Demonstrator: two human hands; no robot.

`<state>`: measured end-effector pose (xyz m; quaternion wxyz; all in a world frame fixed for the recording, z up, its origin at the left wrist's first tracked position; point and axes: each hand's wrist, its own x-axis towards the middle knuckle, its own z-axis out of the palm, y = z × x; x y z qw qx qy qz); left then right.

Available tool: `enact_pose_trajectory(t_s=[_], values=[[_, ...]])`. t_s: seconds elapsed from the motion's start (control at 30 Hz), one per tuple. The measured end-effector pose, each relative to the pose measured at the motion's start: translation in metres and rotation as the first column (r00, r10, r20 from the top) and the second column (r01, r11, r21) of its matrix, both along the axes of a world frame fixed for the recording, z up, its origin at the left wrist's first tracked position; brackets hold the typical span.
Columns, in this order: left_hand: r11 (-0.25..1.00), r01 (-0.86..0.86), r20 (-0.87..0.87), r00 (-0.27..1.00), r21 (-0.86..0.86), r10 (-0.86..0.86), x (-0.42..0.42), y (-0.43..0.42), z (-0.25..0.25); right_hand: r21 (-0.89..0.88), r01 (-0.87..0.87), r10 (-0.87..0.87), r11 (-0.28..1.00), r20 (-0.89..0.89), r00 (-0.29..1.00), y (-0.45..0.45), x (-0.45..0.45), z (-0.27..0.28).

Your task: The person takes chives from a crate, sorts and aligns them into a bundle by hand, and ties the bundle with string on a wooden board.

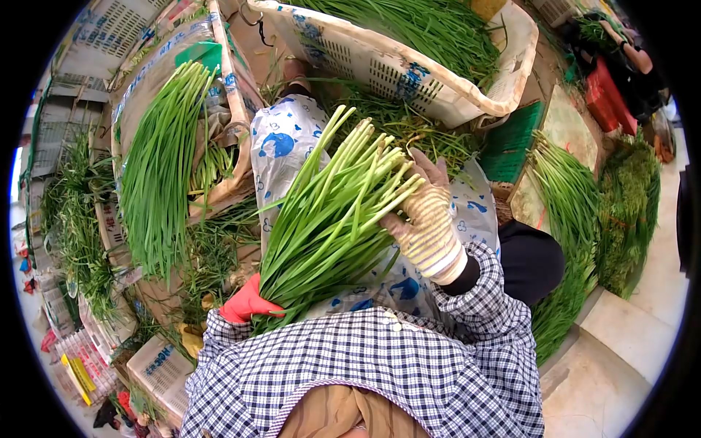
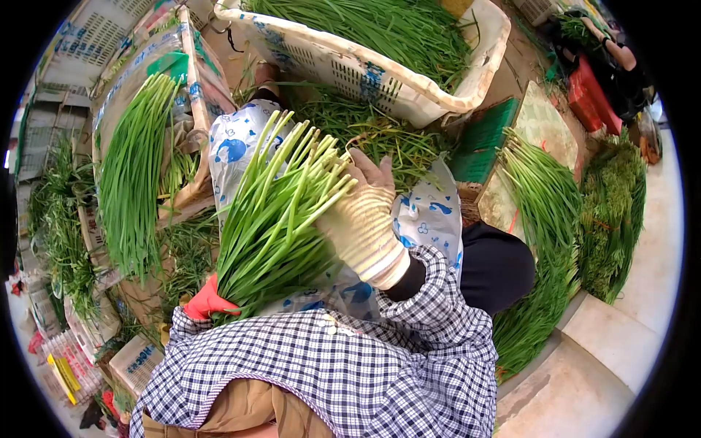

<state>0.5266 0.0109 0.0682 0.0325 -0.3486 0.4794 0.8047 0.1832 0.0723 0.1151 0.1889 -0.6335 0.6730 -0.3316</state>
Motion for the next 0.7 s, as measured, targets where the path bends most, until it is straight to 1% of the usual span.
enact_pose_trajectory(t_s=[0.07,0.1,0.17,0.2,0.23,0.27,0.3,0.33,0.4,0.43,0.47,0.5,0.53,0.57,0.6,0.67,0.7], values=[[0.992,-0.076,0.001,0.997,0.101,0.076,-0.002,0.001,0.001,-0.044,0.035,-0.039,0.998,-0.079,0.996,0.004,-0.002,-0.002],[0.992,-0.076,0.001,0.997,0.101,0.076,-0.001,0.001,0.000,-0.066,0.061,-0.066,0.996,-0.072,0.995,0.005,-0.006,-0.001],[0.997,-0.050,-0.005,0.999,0.052,0.051,0.002,0.001,-0.003,-0.121,0.141,-0.137,0.983,0.039,0.990,0.008,-0.025,0.008],[0.997,-0.047,-0.005,0.999,0.053,0.048,0.003,0.000,-0.004,-0.157,0.218,-0.187,0.963,0.193,0.963,0.008,-0.042,0.016],[0.998,-0.055,-0.009,0.998,0.038,0.055,0.004,0.001,-0.004,-0.191,0.316,-0.232,0.929,0.364,0.902,0.009,-0.062,0.024],[0.998,-0.062,-0.013,0.998,0.024,0.062,0.005,0.001,-0.005,-0.251,0.386,-0.207,0.888,0.532,0.821,0.012,-0.083,0.031],[0.998,-0.055,-0.011,0.998,0.020,0.055,0.006,0.000,-0.007,-0.331,0.406,-0.120,0.852,0.631,0.767,0.015,-0.104,0.038],[0.999,-0.049,-0.013,0.999,0.023,0.049,0.006,-0.001,-0.008,-0.356,0.411,-0.026,0.839,0.730,0.683,0.021,-0.127,0.039],[0.999,-0.024,-0.019,1.000,0.022,0.025,0.006,-0.003,-0.010,-0.199,0.148,-0.017,0.969,0.544,0.839,0.024,-0.160,0.037],[1.000,-0.007,-0.025,1.000,0.020,0.008,0.007,-0.005,-0.012,-0.034,0.115,-0.078,0.993,0.542,0.836,0.022,-0.156,0.031],[1.000,0.011,-0.028,1.000,0.018,-0.011,0.007,-0.006,-0.014,0.132,0.082,-0.140,0.988,0.532,0.835,0.012,-0.139,0.029],[0.999,0.028,-0.030,0.999,0.017,-0.028,0.008,-0.007,-0.016,0.038,-0.107,0.079,0.994,0.449,0.890,0.000,-0.133,0.020],[0.999,0.043,-0.030,0.999,0.016,-0.043,0.009,-0.007,-0.018,0.023,-0.074,0.050,0.997,0.540,0.840,-0.008,-0.119,0.004],[0.998,0.054,-0.029,0.998,0.017,-0.054,0.010,-0.007,-0.019,0.056,-0.112,0.046,0.992,0.667,0.744,-0.018,-0.106,-0.005],[0.998,0.062,-0.027,0.998,0.013,-0.061,0.012,-0.007,-0.020,0.109,-0.144,0.035,0.984,0.670,0.742,-0.026,-0.094,-0.009],[0.998,0.054,-0.015,0.998,-0.010,-0.054,0.013,-0.007,-0.018,0.272,-0.170,0.026,0.947,0.465,0.885,-0.044,-0.078,-0.011],[0.999,0.023,0.000,1.000,-0.036,-0.023,0.010,-0.005,-0.013,-0.090,-0.083,0.113,0.993,0.412,0.904,-0.048,-0.076,-0.024]])
